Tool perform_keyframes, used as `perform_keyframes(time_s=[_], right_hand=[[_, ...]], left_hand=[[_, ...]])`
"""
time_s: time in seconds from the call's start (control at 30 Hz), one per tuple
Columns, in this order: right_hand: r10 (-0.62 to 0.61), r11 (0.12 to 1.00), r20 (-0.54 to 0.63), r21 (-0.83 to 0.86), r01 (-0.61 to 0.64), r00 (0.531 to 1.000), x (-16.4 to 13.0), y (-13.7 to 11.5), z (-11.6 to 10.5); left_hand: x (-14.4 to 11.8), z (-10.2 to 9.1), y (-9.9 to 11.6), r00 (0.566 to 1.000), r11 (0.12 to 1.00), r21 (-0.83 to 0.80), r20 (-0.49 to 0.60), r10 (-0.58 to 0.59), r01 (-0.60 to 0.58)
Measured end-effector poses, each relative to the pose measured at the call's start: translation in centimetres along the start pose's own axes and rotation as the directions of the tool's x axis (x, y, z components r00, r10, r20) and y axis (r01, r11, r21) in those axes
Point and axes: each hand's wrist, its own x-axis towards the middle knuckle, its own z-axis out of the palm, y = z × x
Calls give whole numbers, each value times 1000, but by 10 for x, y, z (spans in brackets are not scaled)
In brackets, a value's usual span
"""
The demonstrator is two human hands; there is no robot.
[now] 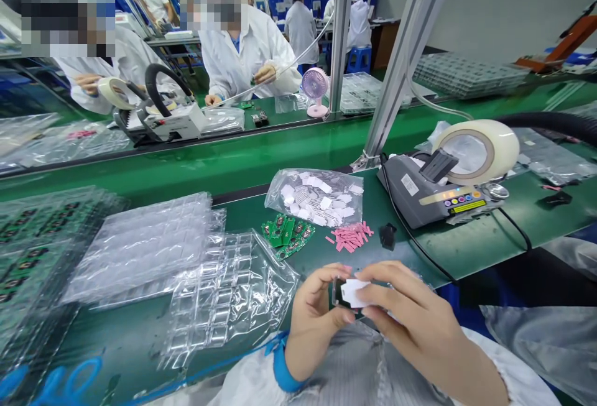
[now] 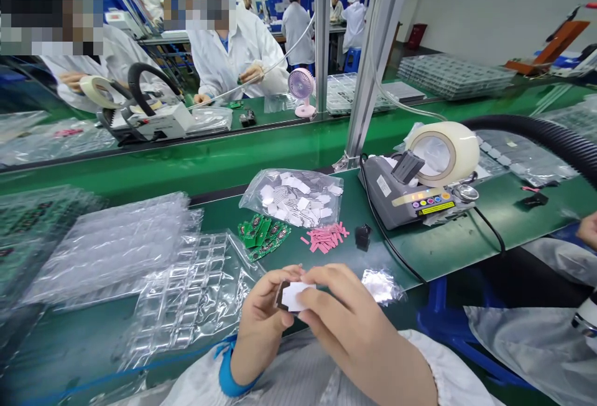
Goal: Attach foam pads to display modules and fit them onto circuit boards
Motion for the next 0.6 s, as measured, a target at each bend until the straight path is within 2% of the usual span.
perform_keyframes(time_s=[0.13,0.33,0.5,0.6], right_hand=[[-45,998,-74,-35,43,996,4,-1,9],[14,994,-190,105,6,982,11,-7,22],[-54,993,-149,97,69,987,12,-10,27],[-41,994,-133,98,55,990,11,-7,30]], left_hand=[[-1,0,0,999,999,1,5,38,-38],[-1,-1,6,1000,1000,-10,-17,19,-19],[-2,-2,10,992,997,-81,-127,-27,17],[-1,3,13,984,992,-100,-153,-87,72]])
